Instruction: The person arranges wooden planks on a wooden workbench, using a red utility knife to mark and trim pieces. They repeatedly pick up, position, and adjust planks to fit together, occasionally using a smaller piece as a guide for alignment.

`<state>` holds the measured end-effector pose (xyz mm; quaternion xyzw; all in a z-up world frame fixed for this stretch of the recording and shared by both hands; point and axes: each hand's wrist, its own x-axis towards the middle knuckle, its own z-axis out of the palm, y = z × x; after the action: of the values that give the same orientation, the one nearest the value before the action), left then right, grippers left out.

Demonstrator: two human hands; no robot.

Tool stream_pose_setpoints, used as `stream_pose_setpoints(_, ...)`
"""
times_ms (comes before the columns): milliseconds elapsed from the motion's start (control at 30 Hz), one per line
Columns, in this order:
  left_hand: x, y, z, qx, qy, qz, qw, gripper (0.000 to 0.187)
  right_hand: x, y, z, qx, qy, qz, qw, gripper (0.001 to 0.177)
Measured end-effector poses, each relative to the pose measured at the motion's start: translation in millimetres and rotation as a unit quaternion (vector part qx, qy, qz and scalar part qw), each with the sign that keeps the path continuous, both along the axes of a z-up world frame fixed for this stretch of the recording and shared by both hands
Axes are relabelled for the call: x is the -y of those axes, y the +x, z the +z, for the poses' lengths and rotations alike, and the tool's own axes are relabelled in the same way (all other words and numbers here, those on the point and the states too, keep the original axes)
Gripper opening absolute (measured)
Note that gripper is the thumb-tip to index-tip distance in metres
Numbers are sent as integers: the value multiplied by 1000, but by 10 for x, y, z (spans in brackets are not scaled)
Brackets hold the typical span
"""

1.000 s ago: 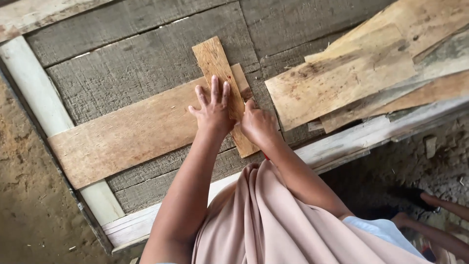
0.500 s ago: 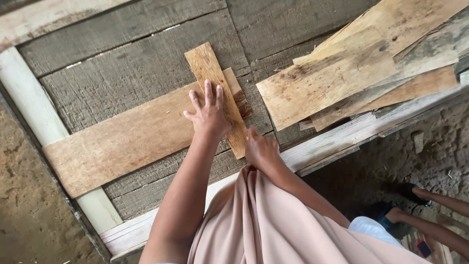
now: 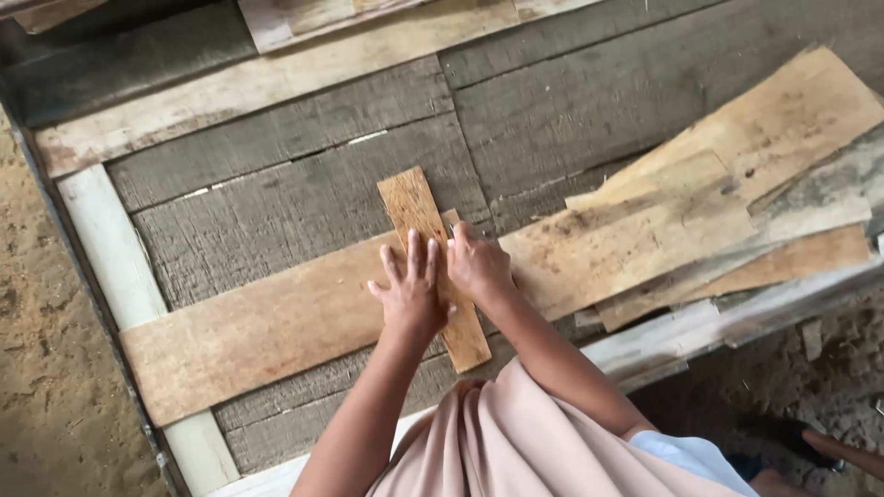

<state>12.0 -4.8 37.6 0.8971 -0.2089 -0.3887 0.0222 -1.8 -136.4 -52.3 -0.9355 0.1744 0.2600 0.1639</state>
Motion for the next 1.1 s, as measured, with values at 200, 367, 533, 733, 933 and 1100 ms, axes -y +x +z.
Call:
stream_pose_setpoints(200,22,24,-202,-6,15,-6,1000,103,-13,122,27,-29,-3,26,999,33)
stream_pose_setpoints(367,31,40,-244,-10,16,0,1000,101,11,49,-117,-42,9,34,999,39)
stream_pose_setpoints(533,30,16,-303,-10,3,11,1000,100,-42,-264,-25,-63,-17,33,997,37)
stream_pose_setpoints(733,21,11,-310,7,-8,17,1000,100,-191,-730,89,-62,-88,73,991,37)
stream_pose_setpoints(933,37,38,-237,26,-15,23,999,104,-238,-1142,153,-52,-128,76,988,38)
stream_pose_setpoints(1100,34,44,-211,1,-32,39,999,102,-191,-1207,536,-102,47,-9,994,30)
